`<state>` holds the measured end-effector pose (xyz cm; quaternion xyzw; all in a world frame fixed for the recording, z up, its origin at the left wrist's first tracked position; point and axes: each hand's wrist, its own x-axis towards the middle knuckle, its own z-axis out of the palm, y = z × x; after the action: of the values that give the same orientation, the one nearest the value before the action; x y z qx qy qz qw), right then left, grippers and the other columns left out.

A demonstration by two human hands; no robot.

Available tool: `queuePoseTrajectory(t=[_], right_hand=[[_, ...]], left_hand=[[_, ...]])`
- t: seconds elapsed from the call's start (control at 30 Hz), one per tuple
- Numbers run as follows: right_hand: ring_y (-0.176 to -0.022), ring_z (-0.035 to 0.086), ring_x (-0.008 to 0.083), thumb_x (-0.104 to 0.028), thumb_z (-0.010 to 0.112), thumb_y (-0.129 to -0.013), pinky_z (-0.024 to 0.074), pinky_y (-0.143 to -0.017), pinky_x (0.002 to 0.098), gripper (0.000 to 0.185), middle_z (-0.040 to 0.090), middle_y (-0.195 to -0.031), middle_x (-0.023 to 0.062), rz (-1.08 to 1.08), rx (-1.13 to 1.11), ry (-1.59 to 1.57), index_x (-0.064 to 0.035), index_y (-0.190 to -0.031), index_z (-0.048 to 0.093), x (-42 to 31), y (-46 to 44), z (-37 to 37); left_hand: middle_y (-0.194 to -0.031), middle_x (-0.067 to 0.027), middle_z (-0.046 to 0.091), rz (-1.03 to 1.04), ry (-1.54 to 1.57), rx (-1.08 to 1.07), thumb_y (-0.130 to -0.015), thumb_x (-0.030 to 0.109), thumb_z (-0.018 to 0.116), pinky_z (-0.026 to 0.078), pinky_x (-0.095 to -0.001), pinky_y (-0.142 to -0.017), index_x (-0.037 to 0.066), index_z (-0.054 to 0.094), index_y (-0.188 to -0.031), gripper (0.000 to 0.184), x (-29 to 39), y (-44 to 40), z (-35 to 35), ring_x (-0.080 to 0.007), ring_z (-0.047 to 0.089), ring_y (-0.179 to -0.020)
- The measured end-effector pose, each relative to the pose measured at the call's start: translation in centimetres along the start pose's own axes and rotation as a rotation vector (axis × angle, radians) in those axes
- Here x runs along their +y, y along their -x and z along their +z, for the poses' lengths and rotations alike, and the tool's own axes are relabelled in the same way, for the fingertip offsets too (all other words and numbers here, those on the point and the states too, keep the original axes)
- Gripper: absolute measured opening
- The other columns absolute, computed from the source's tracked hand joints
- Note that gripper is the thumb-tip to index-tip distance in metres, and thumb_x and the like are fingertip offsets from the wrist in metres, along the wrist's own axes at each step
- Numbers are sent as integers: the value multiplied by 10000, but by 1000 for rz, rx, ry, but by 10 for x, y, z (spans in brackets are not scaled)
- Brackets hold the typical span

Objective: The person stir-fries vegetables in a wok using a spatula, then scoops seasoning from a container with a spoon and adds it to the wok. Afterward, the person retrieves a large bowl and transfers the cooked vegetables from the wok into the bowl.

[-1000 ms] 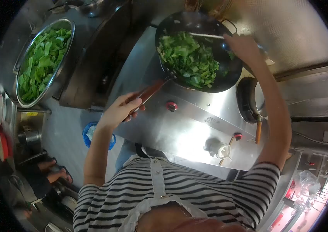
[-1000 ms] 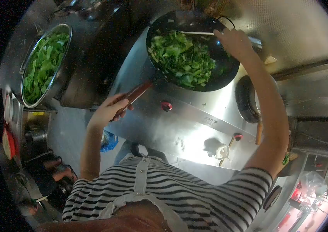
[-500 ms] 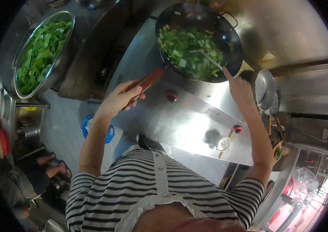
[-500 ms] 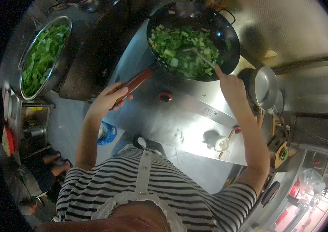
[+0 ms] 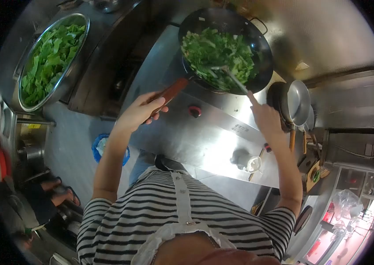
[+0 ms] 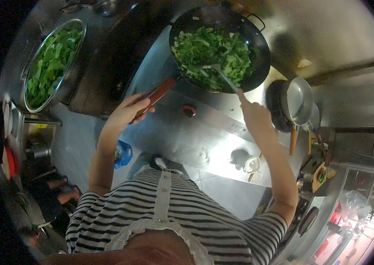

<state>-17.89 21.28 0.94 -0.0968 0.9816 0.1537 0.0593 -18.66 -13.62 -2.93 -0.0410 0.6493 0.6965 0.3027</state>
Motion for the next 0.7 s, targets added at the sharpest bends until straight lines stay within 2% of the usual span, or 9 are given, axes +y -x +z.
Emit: queuePoseTrajectory(t=[0.03, 0.17, 0.23, 0.3, 0.37, 0.43, 0.57, 0.63, 0.7], right_hand=[[-555, 604, 271, -233, 491, -842, 483, -475, 393, 472, 561, -598, 122, 9, -8, 4, -205, -1296, 365, -5, 4, -1], [-557, 605, 248, -48, 453, -799, 494, -477, 351, 442, 580, -615, 102, -76, 238, 176, -91, -1237, 414, 11, -73, 28], [-655, 620, 275, -68, 423, -830, 502, -520, 371, 420, 602, -707, 143, 50, 83, 166, -104, -1248, 401, 37, -102, 32], [-720, 616, 321, -113, 417, -850, 501, -583, 414, 398, 601, -756, 185, 124, 14, 28, -125, -1247, 393, 60, -87, 17], [-673, 600, 345, -206, 408, -868, 468, -601, 463, 384, 599, -708, 180, 63, 63, 62, -143, -1247, 409, 73, -37, 4], [-679, 594, 350, -223, 418, -870, 462, -606, 465, 381, 597, -714, 183, 142, -130, 2, -173, -1247, 410, 48, 9, -55], [-675, 584, 369, -240, 416, -871, 457, -602, 474, 372, 599, -714, 180, 179, -309, 47, -200, -1242, 414, 29, 24, -49], [-622, 603, 344, -204, 424, -869, 488, -526, 447, 328, 600, -667, 171, -51, 24, 6, -193, -1196, 437, 40, -10, -6], [-632, 598, 353, -212, 417, -874, 487, -542, 455, 356, 604, -687, 175, 55, 18, -90, -189, -1229, 415, 50, -50, 12]], left_hand=[[-781, -18, 589, 10, 4, -5, -857, 302, 515, 311, -153, -422, 36, 500, -1146, 393, -2, -1, 0, -26, 447, -554], [-783, -17, 588, 19, -2, 7, -860, 294, 512, 310, -155, -412, 31, 494, -1151, 393, -1, -1, 3, -26, 445, -550], [-785, -17, 587, 36, 0, -14, -860, 295, 512, 310, -156, -411, 31, 489, -1158, 399, -3, -2, 2, -27, 444, -549], [-786, -17, 587, 49, 4, -30, -860, 296, 512, 311, -158, -410, 30, 484, -1164, 404, -4, -3, 0, -28, 443, -548], [-785, -19, 587, 31, 11, -42, -860, 295, 513, 313, -159, -410, 30, 477, -1176, 415, -4, -4, -1, -30, 443, -547], [-786, -21, 587, 22, 7, -39, -860, 293, 512, 312, -160, -408, 29, 474, -1181, 417, -2, -4, -1, -32, 444, -546], [-786, -24, 587, 36, 10, -41, -862, 283, 507, 310, -164, -403, 27, 470, -1185, 413, -4, -5, -2, -33, 444, -546], [-785, -25, 587, 40, 24, -40, -863, 277, 506, 309, -165, -403, 27, 469, -1187, 411, -7, -6, -1, -33, 444, -545], [-784, -26, 587, 42, 30, -27, -863, 271, 506, 309, -166, -402, 27, 467, -1189, 409, -6, -5, -1, -33, 444, -544]])
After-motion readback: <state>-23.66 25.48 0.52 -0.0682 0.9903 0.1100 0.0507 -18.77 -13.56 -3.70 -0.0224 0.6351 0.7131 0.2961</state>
